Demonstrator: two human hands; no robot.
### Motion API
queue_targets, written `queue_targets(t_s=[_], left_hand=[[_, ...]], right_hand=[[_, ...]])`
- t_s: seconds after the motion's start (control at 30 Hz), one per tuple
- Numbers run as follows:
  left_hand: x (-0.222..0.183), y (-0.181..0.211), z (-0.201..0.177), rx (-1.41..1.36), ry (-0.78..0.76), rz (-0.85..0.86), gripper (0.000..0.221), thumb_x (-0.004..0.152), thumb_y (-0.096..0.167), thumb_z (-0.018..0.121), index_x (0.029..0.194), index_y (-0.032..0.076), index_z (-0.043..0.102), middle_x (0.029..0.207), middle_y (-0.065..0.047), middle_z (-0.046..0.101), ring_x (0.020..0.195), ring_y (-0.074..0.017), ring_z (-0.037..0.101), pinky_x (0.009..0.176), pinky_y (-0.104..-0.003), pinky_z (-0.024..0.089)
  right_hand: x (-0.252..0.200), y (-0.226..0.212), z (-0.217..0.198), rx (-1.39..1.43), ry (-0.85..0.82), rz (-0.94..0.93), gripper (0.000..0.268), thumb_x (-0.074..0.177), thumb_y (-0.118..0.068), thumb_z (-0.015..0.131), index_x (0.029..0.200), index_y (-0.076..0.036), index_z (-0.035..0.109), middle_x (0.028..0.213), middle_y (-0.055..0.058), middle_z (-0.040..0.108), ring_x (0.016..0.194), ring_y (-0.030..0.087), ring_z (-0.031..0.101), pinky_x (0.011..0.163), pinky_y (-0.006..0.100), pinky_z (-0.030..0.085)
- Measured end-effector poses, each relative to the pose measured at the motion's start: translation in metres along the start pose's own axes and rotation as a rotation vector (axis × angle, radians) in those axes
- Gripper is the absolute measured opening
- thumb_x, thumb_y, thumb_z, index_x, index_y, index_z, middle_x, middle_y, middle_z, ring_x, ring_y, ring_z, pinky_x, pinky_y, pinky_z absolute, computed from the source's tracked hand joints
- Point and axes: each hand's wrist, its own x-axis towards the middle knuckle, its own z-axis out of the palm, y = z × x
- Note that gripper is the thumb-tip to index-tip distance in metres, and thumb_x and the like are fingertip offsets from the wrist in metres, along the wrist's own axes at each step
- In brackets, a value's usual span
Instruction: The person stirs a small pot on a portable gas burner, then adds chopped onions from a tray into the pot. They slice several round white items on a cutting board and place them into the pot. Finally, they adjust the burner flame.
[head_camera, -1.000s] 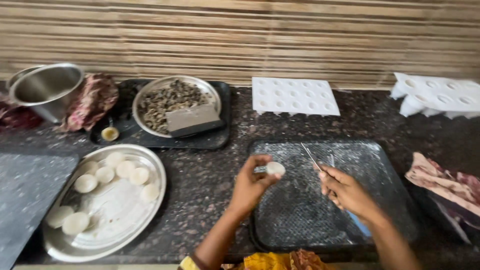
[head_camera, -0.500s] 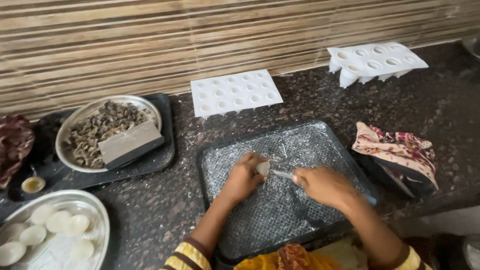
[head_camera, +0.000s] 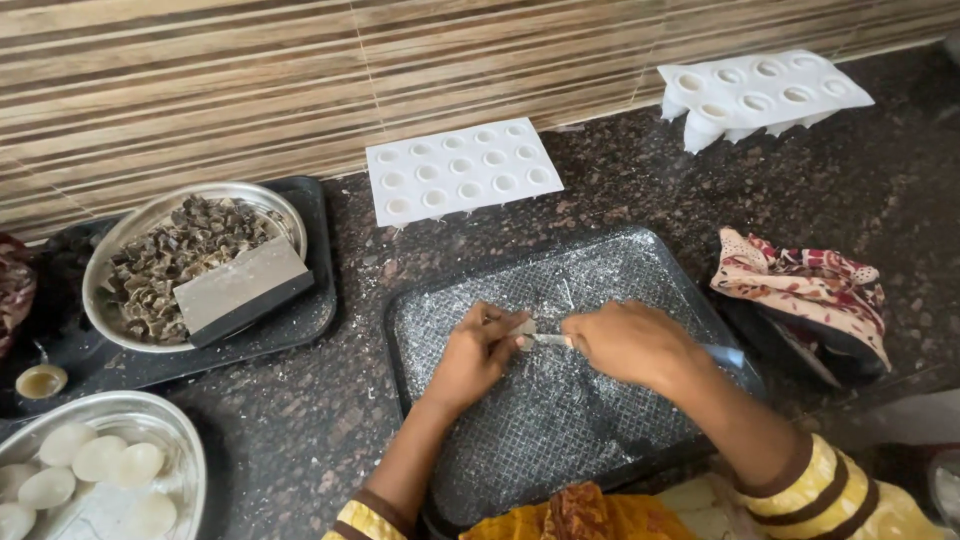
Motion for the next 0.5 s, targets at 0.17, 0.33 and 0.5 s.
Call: queue_targets(t_s=[0.17,0.33,0.5], left_hand=[[-0.001,0.004,-0.005,-0.037,0.002,0.023,0.039,0.087,0.007,0.077,0.126,0.01,0.074,0.098,-0.007,0.064,0.08,-0.0175,0.061,0.071,-0.034,0.055],[0.001,-0.001,-0.008,-0.022,-0.028,0.064,0.042,0.086,0.005,0.077,0.127,0.01,0.075,0.094,-0.008,0.064,0.08,-0.0191,0.062,0.072,-0.037,0.053],[0.001,-0.002,-0.007,-0.022,-0.038,0.011,0.04,0.085,0.005,0.077,0.125,0.011,0.076,0.091,-0.008,0.064,0.076,-0.0194,0.062,0.071,-0.037,0.054]], right_hand=[[0.006,-0.001,0.002,-0.099,0.04,-0.07,0.022,0.104,-0.02,0.047,0.101,-0.015,0.069,0.074,0.01,0.066,0.067,0.021,0.067,0.064,0.043,0.054],[0.016,-0.007,-0.009,-0.169,-0.004,-0.156,0.022,0.098,-0.007,0.051,0.11,-0.009,0.07,0.084,0.013,0.071,0.073,0.023,0.072,0.067,0.043,0.06],[0.015,-0.031,-0.032,-0.269,-0.102,-0.161,0.026,0.1,-0.006,0.051,0.094,0.0,0.075,0.081,0.014,0.071,0.069,0.02,0.071,0.059,0.037,0.059]])
